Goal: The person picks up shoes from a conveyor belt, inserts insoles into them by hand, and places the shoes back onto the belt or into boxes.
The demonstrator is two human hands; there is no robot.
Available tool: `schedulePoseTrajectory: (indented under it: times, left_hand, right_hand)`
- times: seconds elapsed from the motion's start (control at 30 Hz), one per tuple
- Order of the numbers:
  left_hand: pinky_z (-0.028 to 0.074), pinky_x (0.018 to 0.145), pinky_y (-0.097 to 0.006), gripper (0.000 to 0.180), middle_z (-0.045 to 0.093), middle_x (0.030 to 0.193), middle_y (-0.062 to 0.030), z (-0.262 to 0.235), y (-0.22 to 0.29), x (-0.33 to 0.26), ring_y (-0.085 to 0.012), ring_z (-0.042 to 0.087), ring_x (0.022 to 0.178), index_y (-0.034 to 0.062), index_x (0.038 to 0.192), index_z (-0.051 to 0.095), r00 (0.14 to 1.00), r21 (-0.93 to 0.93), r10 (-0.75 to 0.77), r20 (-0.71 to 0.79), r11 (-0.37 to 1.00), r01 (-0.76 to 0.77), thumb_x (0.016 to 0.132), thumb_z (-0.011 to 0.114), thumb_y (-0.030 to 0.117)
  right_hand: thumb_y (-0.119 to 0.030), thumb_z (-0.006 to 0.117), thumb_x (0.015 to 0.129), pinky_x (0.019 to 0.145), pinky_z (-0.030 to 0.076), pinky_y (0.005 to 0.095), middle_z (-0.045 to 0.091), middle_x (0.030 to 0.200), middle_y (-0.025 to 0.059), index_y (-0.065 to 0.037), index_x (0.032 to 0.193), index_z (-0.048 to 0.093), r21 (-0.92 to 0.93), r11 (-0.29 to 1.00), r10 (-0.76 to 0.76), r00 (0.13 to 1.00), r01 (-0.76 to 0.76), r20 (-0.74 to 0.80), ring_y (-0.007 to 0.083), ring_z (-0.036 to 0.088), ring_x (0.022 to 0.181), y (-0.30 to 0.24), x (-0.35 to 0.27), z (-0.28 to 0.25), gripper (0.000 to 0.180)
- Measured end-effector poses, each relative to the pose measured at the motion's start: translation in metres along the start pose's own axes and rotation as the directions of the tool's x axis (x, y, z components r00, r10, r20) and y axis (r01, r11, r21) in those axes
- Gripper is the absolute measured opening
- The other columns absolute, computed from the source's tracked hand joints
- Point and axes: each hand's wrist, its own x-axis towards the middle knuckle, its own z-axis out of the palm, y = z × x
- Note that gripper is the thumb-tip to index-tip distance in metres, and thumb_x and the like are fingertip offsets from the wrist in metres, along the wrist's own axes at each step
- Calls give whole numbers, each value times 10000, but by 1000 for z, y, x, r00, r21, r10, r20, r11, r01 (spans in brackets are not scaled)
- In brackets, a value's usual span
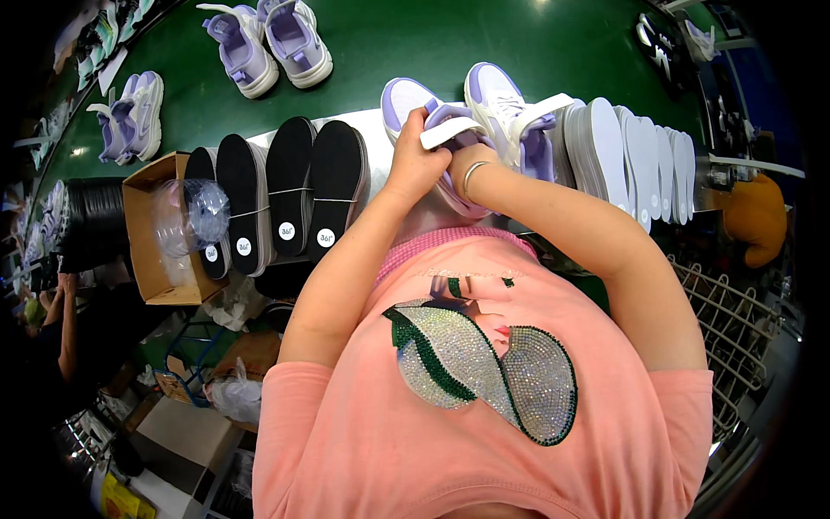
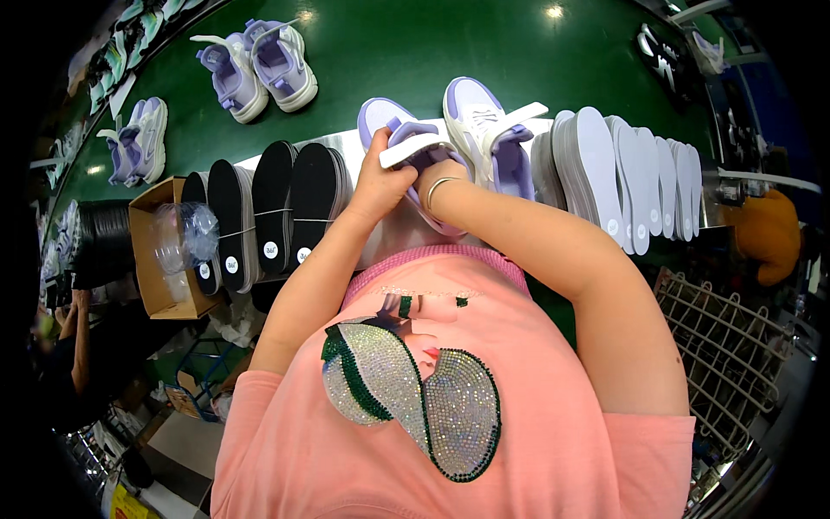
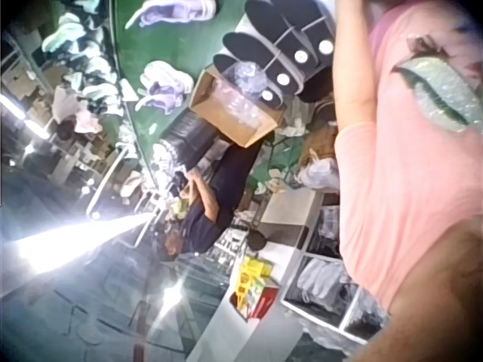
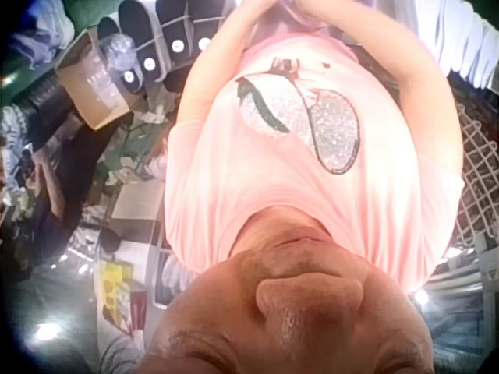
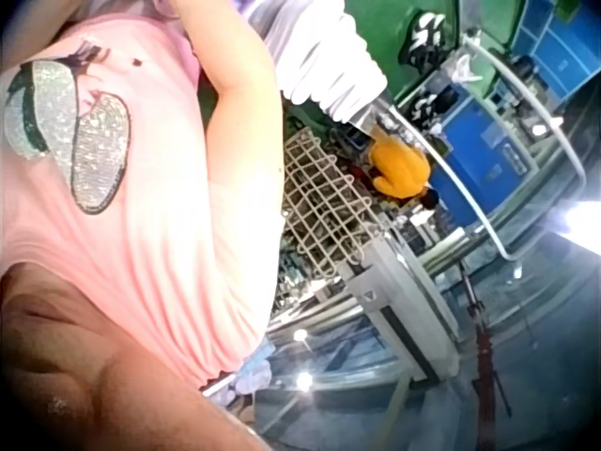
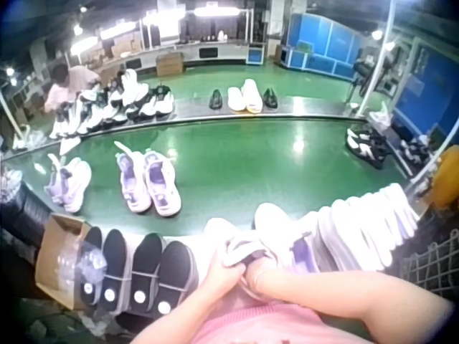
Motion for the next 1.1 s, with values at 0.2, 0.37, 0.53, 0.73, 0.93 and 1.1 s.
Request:
schedulePoseTrajectory:
  times: [0.2, 0.37, 0.53, 0.73, 0.93, 1.1]
  left_hand:
    - [384, 844, -281, 573, 512, 1024, -136, 0, -2, 2, -201, 501, 970, -44, 1164, 339, 999, 52, 50, -15, 997, -49, 605, 465, -35]
    - [411, 799, -270, 582, 518, 995, -122, -1, -2, 1, -185, 516, 929, -36, 1176, 330, 1000, -2, -3, 13, 1000, 3, 608, 459, -42]
    - [430, 753, -259, 585, 523, 957, -103, -1, -11, 2, -167, 524, 866, -13, 1184, 329, 1000, 62, -14, 8, 998, 14, 614, 461, -26]
    - [428, 774, -314, 462, 516, 966, -166, 0, -1, -1, -263, 540, 893, -40, 1063, 416, 1000, 82, -13, -20, 997, 14, 605, 466, -24]
    - [420, 788, -315, 485, 489, 1005, -178, 4, -10, 0, -269, 521, 921, -47, 1088, 405, 998, 62, 9, -64, 998, -5, 607, 462, -19]
    - [416, 799, -324, 493, 479, 1014, -175, 3, -9, -5, -269, 512, 935, -48, 1098, 401, 998, 3, 49, -40, 999, -49, 608, 449, -29]
  right_hand:
    - [-175, 540, 702, 760, 432, 322, 620, 883, 107, -95, 839, 638, -134, 976, -172, 985, 170, 0, 238, 595, 829, 12, 7, 15, 186]
    - [-176, 523, 699, 762, 406, 357, 612, 762, 144, 8, 910, 545, 69, 964, -262, 963, 257, 60, 274, 598, 741, 17, -47, -5, 282]
    - [-188, 545, 676, 839, 330, 346, 605, 698, 158, 90, 944, 441, -211, 952, -234, 972, 222, -35, 280, 598, 709, 8, -44, 27, 400]
    - [-164, 508, 685, 941, 173, 447, 622, 742, 117, 2, 951, 530, 146, 963, -227, 974, 225, -9, 265, 600, 744, 27, -48, 15, 315]
    - [-197, 505, 695, 959, 90, 511, 615, 753, 136, -44, 792, 597, -64, 963, -254, 960, 262, 113, 269, 593, 799, 22, -39, 10, 204]
    - [-187, 474, 714, 965, 64, 519, 614, 802, 137, -31, 867, 595, 46, 970, -243, 958, 239, 150, 266, 577, 848, 25, -43, 5, 250]
